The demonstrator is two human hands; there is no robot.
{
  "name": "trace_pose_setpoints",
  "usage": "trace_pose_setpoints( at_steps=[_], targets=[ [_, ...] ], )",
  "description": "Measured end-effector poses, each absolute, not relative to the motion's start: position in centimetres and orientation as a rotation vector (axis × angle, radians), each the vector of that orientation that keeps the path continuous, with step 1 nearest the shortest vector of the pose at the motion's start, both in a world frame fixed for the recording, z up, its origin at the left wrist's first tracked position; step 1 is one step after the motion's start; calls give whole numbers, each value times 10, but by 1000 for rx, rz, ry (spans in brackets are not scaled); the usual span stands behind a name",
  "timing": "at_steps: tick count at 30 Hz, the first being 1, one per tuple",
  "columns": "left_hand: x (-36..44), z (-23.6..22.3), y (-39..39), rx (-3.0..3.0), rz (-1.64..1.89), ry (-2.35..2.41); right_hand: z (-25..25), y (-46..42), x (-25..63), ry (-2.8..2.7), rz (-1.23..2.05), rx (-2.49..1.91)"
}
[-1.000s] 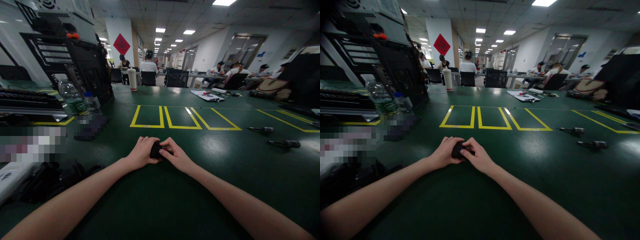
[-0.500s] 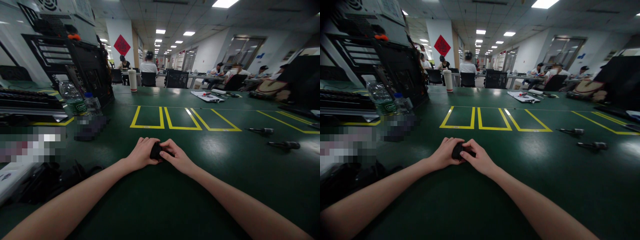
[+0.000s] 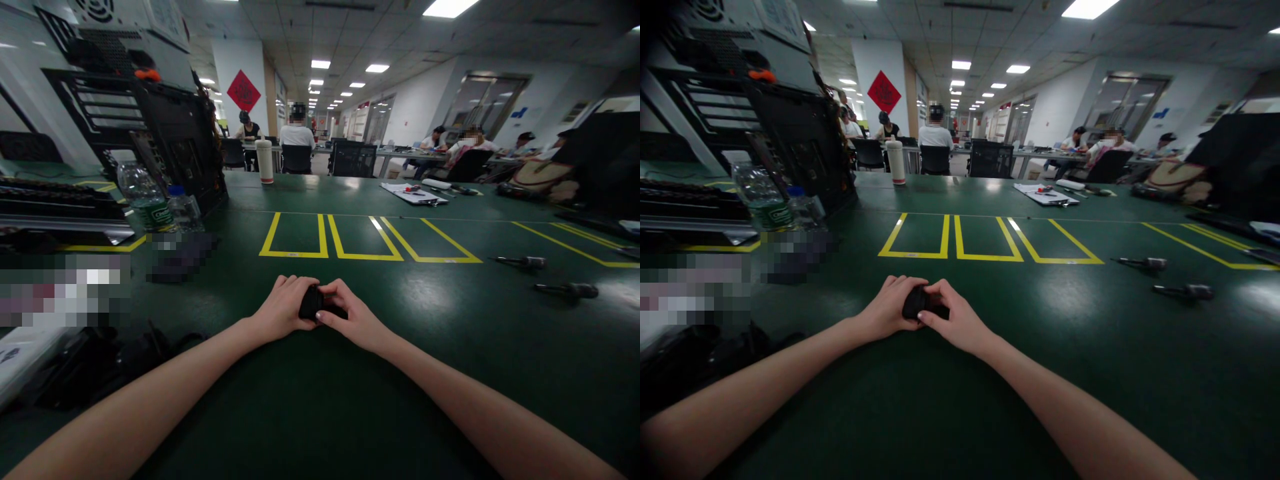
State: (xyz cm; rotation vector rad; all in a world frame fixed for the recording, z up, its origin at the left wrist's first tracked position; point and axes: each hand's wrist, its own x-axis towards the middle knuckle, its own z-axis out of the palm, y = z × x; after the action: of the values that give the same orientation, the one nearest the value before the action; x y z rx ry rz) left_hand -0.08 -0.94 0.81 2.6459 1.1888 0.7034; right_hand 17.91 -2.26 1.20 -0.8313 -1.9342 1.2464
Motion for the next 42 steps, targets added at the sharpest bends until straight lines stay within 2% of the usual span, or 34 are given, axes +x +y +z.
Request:
trace_pose_setpoints(
  at_steps=[12,23,33,42],
  targets=[
    [-1,7,-9,2646,725,1191,7,-19,177,-1885,1245,-955],
    [-1,5,-8,2648,719,1185,9,-22,179,-1908,1199,-851],
    [-2,21,-16,2619,630,1173,13,-23,179,-1954,1203,-946],
    [0,8,-10,2631,716,1194,10,-24,179,-1952,1081,-907]
  ],
)
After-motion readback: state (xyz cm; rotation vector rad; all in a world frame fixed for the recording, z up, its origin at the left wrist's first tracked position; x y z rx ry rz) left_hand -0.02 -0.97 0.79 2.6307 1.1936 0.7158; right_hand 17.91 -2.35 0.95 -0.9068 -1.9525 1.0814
